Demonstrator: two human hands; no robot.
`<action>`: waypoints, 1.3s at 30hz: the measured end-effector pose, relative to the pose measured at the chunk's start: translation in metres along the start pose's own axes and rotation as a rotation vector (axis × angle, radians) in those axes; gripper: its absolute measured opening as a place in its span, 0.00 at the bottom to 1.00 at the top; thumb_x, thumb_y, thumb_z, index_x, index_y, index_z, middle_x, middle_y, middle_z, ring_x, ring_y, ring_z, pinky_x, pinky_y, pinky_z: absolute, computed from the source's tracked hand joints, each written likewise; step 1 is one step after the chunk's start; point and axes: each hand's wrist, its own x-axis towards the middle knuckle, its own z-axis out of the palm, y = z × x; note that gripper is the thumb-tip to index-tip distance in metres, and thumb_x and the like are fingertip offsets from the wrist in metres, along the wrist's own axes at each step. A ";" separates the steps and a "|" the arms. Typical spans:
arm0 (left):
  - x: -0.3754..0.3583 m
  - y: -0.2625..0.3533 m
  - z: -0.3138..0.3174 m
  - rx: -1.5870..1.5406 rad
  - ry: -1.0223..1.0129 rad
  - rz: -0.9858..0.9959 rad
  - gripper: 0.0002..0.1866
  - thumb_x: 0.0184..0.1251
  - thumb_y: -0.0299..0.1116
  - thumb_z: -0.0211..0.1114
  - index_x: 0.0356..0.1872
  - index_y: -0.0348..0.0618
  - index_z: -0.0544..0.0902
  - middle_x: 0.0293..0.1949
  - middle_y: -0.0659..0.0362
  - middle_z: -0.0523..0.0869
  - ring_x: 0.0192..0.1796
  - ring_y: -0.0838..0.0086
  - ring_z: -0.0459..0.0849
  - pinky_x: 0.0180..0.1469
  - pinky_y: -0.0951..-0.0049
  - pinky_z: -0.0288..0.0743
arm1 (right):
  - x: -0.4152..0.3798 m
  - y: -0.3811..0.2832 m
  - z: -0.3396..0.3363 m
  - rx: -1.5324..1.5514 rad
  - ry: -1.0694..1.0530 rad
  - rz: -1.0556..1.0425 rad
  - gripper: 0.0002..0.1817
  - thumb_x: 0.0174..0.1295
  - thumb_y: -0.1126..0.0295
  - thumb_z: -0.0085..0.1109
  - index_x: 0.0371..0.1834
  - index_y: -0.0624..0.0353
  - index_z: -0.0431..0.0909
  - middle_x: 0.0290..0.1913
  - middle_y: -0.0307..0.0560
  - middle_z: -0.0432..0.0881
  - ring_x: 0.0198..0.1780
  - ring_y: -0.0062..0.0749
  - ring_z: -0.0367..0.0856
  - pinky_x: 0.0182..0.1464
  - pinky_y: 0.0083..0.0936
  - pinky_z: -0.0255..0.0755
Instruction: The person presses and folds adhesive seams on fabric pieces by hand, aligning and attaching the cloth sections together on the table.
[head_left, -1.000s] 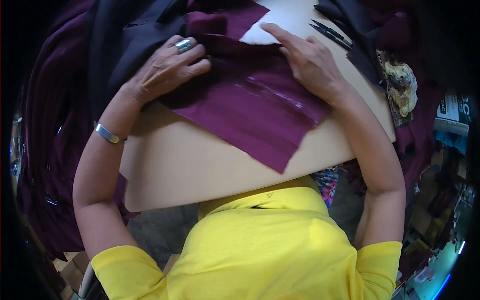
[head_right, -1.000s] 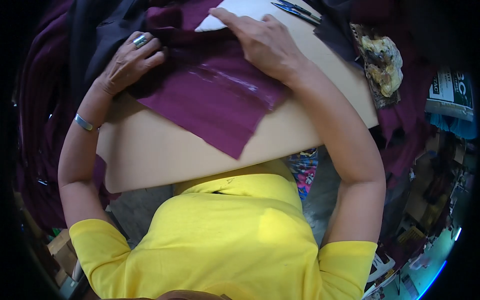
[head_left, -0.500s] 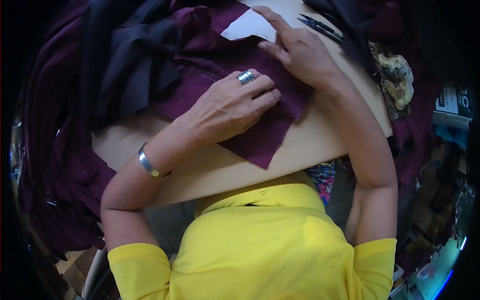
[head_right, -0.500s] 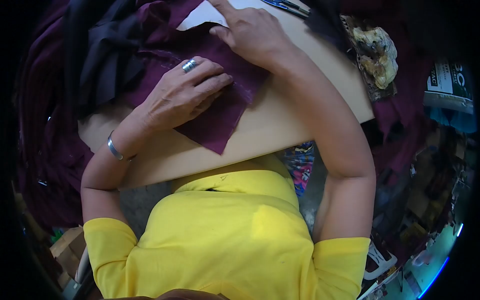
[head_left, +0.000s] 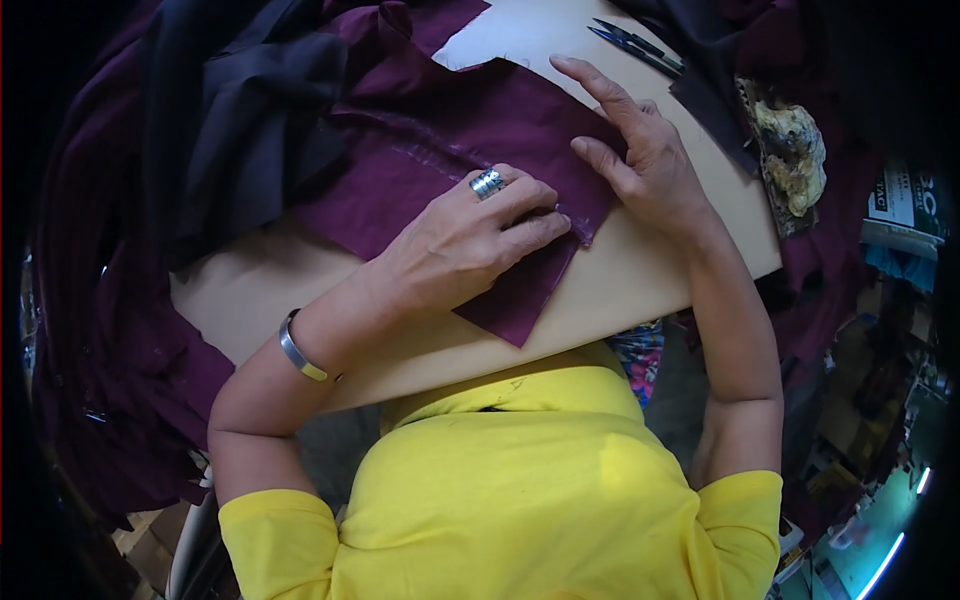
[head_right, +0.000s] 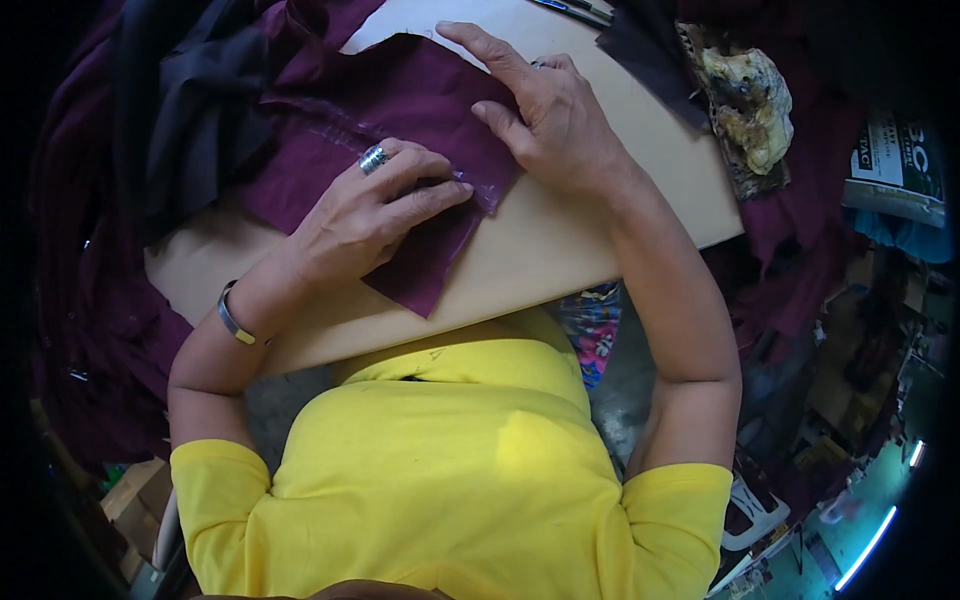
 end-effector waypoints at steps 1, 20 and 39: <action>-0.001 0.000 0.000 -0.008 -0.003 0.001 0.24 0.39 0.18 0.59 0.46 0.39 0.79 0.40 0.53 0.76 0.41 0.60 0.78 0.42 0.65 0.75 | -0.001 0.002 0.000 0.042 -0.013 0.027 0.34 0.53 0.75 0.59 0.65 0.38 0.64 0.49 0.43 0.79 0.32 0.39 0.78 0.47 0.32 0.70; -0.010 0.002 -0.007 0.106 -0.188 0.123 0.23 0.49 0.31 0.55 0.50 0.41 0.80 0.54 0.59 0.76 0.53 0.65 0.75 0.61 0.60 0.66 | 0.000 -0.002 -0.007 0.180 -0.159 0.192 0.28 0.58 0.80 0.53 0.64 0.54 0.65 0.63 0.41 0.70 0.64 0.30 0.67 0.63 0.27 0.63; -0.018 0.013 -0.004 0.314 -0.037 -0.143 0.22 0.51 0.23 0.56 0.51 0.44 0.78 0.49 0.55 0.78 0.50 0.67 0.78 0.64 0.57 0.60 | 0.001 -0.005 -0.006 0.008 -0.136 0.164 0.29 0.56 0.78 0.55 0.64 0.50 0.66 0.60 0.42 0.74 0.58 0.39 0.74 0.59 0.30 0.66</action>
